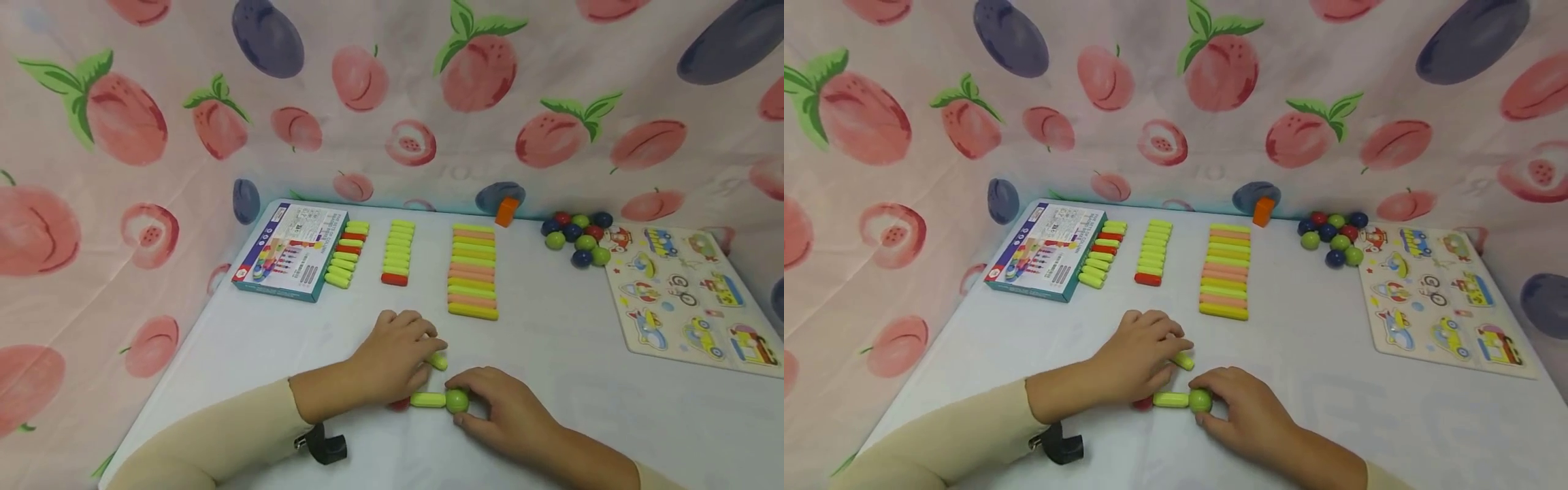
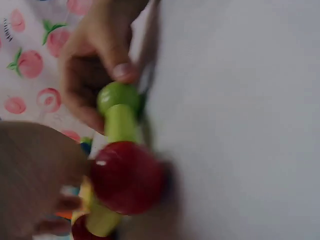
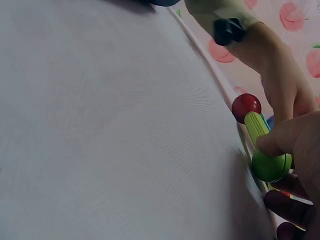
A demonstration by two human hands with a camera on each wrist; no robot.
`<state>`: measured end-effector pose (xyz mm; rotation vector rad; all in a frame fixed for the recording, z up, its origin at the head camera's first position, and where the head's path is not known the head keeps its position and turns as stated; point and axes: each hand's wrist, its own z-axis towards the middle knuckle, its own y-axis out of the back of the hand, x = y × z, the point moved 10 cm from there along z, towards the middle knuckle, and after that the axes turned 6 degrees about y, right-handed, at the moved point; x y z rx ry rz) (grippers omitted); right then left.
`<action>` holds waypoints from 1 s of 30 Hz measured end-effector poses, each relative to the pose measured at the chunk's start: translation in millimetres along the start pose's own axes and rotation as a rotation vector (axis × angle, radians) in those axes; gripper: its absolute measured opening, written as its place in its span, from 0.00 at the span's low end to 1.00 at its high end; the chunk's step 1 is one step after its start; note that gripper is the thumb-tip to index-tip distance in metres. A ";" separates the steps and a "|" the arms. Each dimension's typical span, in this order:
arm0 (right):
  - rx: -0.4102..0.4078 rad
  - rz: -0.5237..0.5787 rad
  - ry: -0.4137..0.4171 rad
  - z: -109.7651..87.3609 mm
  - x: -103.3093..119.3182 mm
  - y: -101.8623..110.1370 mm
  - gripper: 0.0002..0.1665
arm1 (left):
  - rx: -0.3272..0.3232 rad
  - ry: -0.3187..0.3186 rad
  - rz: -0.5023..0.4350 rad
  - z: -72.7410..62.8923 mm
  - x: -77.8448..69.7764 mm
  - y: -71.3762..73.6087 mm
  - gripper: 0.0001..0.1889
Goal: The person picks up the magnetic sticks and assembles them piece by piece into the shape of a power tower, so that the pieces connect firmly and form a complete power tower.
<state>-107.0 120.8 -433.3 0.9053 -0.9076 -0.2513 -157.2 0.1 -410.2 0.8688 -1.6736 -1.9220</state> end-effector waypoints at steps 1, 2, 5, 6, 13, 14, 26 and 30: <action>0.000 -0.007 -0.008 0.0 -0.4 0.2 0.25 | 0.039 0.012 0.017 5.2 2.6 -2.7 0.16; -0.002 -0.014 -0.013 0.2 -0.5 0.7 0.25 | 0.078 0.020 0.025 9.0 4.5 -5.7 0.16; -0.029 -0.044 -0.033 2.3 -2.1 4.2 0.25 | 0.155 0.034 -0.002 13.9 6.8 -13.3 0.11; -0.040 -0.053 -0.048 3.4 -3.5 5.8 0.24 | 0.160 0.037 -0.023 14.3 6.8 -13.8 0.10; -0.079 -0.047 -0.138 9.1 -14.7 12.5 0.24 | 0.142 0.015 -0.128 12.9 0.7 -16.3 0.08; -0.077 -0.042 -0.143 9.1 -15.9 12.6 0.24 | 0.144 0.011 -0.137 12.6 0.0 -17.1 0.08; -0.035 -0.163 -0.288 4.2 -41.5 23.9 0.24 | 0.030 0.219 -0.160 -2.7 48.1 -8.8 0.26; -0.048 -0.199 -0.316 1.1 -46.7 30.1 0.24 | 0.004 0.265 -0.139 2.7 74.1 -2.3 0.23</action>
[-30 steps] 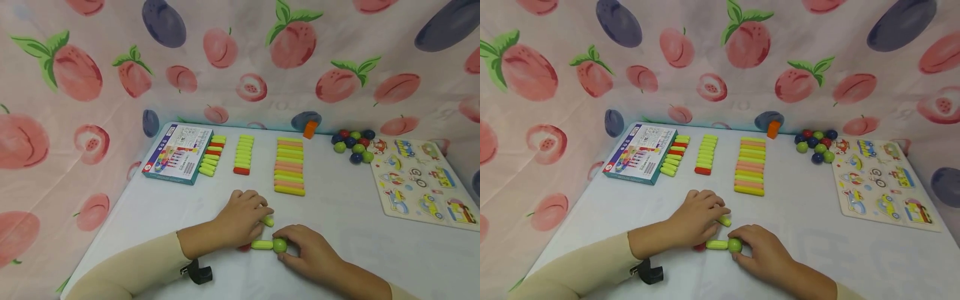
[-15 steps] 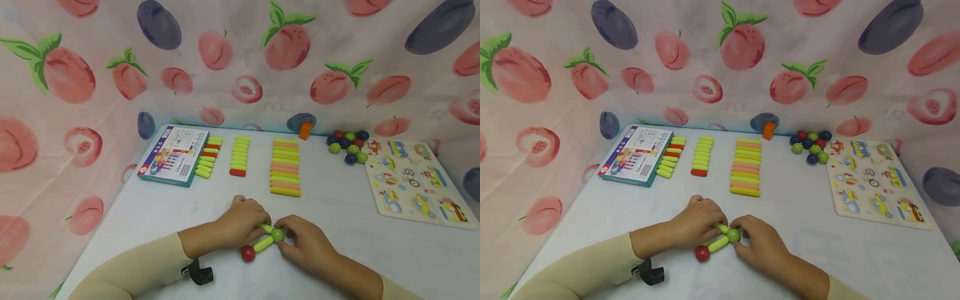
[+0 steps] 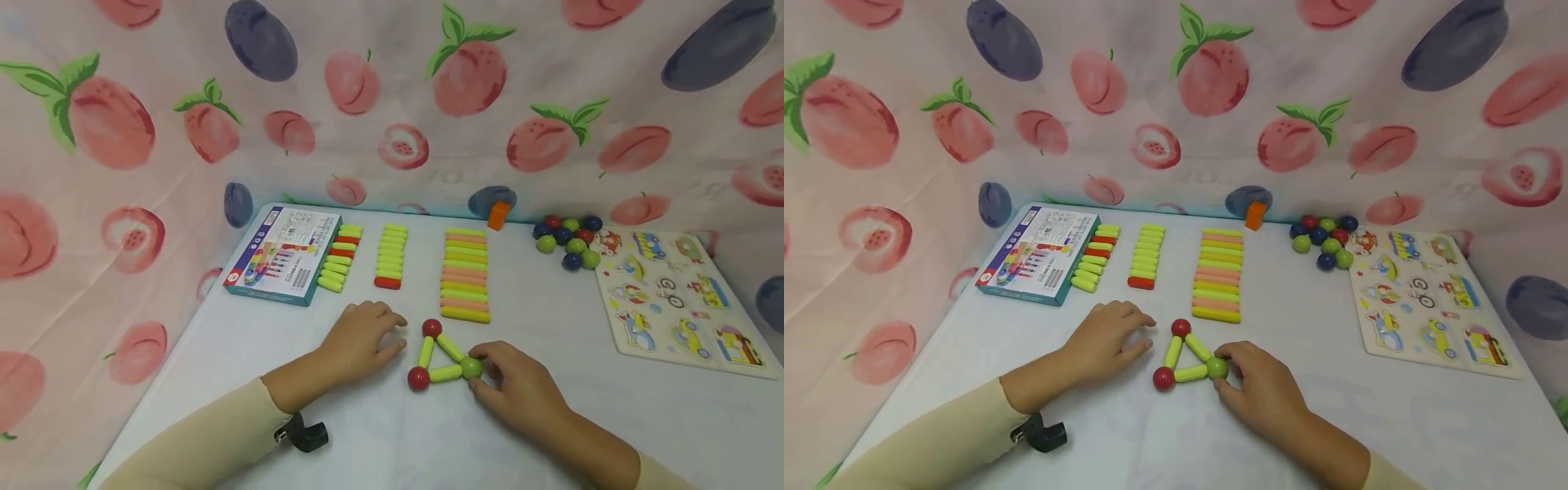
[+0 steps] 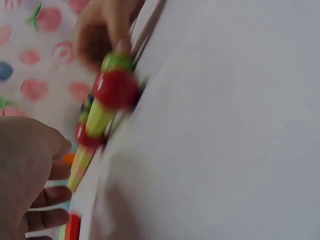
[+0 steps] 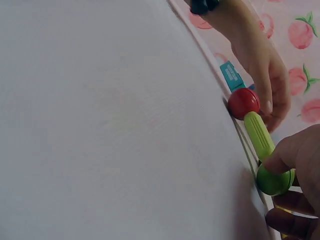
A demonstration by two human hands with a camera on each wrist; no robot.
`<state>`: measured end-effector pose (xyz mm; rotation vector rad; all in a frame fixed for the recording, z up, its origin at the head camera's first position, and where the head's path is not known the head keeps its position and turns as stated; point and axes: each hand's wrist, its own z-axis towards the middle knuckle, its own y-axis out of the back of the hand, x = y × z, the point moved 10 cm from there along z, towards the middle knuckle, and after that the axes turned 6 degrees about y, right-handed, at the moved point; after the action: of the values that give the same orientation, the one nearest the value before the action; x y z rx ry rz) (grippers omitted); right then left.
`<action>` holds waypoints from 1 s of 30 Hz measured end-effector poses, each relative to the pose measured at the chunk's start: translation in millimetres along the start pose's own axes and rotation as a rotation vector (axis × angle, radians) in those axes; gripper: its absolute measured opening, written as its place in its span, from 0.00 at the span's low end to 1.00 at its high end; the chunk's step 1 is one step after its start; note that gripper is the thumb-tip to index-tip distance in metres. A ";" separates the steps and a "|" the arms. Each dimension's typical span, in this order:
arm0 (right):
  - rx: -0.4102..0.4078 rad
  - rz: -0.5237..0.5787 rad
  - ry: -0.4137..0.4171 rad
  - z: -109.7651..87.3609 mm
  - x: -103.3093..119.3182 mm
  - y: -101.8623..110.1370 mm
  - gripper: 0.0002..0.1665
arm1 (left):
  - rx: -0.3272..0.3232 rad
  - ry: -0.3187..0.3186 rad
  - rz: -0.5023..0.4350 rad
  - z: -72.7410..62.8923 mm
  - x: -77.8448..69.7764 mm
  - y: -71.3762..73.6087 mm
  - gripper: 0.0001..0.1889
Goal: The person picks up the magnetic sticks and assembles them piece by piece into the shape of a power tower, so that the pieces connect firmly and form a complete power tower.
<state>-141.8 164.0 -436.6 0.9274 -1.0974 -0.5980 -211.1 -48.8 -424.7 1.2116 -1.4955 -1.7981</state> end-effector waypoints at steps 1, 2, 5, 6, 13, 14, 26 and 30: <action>-0.004 -0.005 0.000 0.0 -0.3 0.3 0.24 | -0.020 0.017 0.018 6.5 7.4 3.9 0.23; -0.006 -0.011 0.002 0.2 -0.2 0.3 0.24 | -0.041 0.032 0.043 13.9 15.3 7.3 0.22; -0.010 -0.024 0.005 1.5 0.8 -0.5 0.24 | -0.078 0.077 0.125 36.1 35.6 11.1 0.25; -0.007 -0.029 0.003 1.9 1.0 -1.2 0.24 | -0.074 0.085 0.152 42.4 40.1 10.0 0.26; 0.021 -0.040 -0.026 1.4 0.7 -5.2 0.24 | -0.037 0.070 0.238 60.1 41.4 6.3 0.16; 0.022 -0.039 -0.023 1.4 1.3 -5.4 0.24 | -0.026 0.056 0.189 59.4 37.9 7.6 0.15; -0.007 -0.021 0.050 5.6 7.2 -2.8 0.24 | 0.160 -0.097 -0.697 52.2 -14.0 -19.6 0.11; 0.011 -0.009 0.049 6.4 4.5 -3.9 0.24 | 0.178 -0.104 -0.671 49.4 -10.5 -22.2 0.13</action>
<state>-146.0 156.3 -436.8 0.9525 -1.0536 -0.5746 -245.2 -9.4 -442.5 1.9024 -1.4273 -2.1977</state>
